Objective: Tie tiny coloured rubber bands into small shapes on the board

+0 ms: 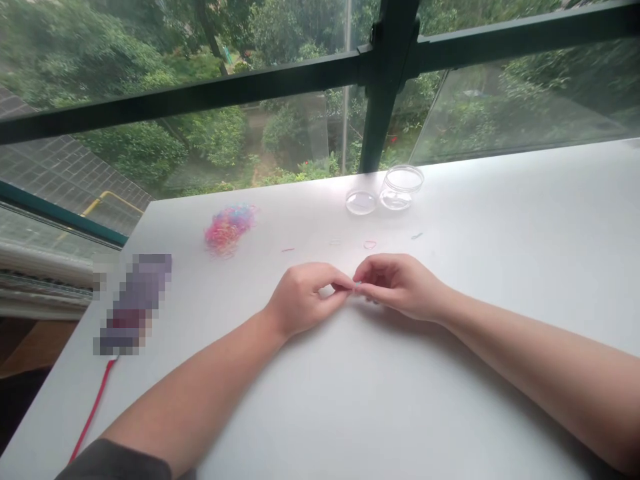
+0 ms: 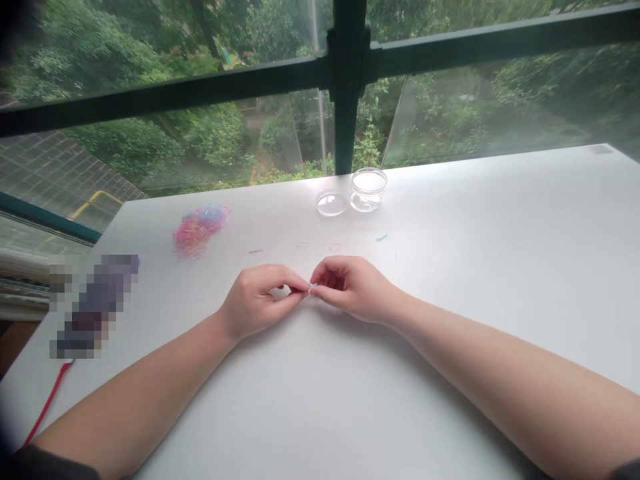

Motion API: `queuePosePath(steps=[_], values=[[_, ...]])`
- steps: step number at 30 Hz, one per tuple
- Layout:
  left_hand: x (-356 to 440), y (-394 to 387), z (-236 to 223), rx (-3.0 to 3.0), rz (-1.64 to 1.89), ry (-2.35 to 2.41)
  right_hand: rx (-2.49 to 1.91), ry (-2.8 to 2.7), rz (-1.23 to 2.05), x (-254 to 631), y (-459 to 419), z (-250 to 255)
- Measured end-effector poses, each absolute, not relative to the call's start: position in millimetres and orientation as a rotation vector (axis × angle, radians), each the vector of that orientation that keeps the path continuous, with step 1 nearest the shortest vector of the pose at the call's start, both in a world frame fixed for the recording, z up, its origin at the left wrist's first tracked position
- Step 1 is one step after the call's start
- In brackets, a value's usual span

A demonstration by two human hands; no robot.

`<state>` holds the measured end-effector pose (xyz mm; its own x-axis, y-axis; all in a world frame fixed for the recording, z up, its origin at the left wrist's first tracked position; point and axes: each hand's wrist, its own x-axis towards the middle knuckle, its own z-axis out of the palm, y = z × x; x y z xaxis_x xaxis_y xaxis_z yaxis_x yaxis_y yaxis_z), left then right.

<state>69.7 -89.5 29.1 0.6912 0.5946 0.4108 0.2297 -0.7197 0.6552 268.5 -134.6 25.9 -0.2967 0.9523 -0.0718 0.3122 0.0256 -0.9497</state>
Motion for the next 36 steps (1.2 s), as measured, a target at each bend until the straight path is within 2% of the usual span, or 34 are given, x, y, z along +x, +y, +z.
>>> queuePosePath(steps=[16, 25, 36], values=[[69.4, -90.7, 26.9, 2.108, 0.735, 0.805, -1.278, -1.706, 1.217, 269.4, -135.1, 26.0], [70.9, -90.6, 28.0, 2.179, 0.726, 0.789, -1.298, -1.779, 1.138, 268.7, -136.7, 25.3], [70.8, -90.5, 28.2, 2.279, 0.764, 0.717, -1.276, -1.785, 1.206, 269.0, -135.5, 29.0]])
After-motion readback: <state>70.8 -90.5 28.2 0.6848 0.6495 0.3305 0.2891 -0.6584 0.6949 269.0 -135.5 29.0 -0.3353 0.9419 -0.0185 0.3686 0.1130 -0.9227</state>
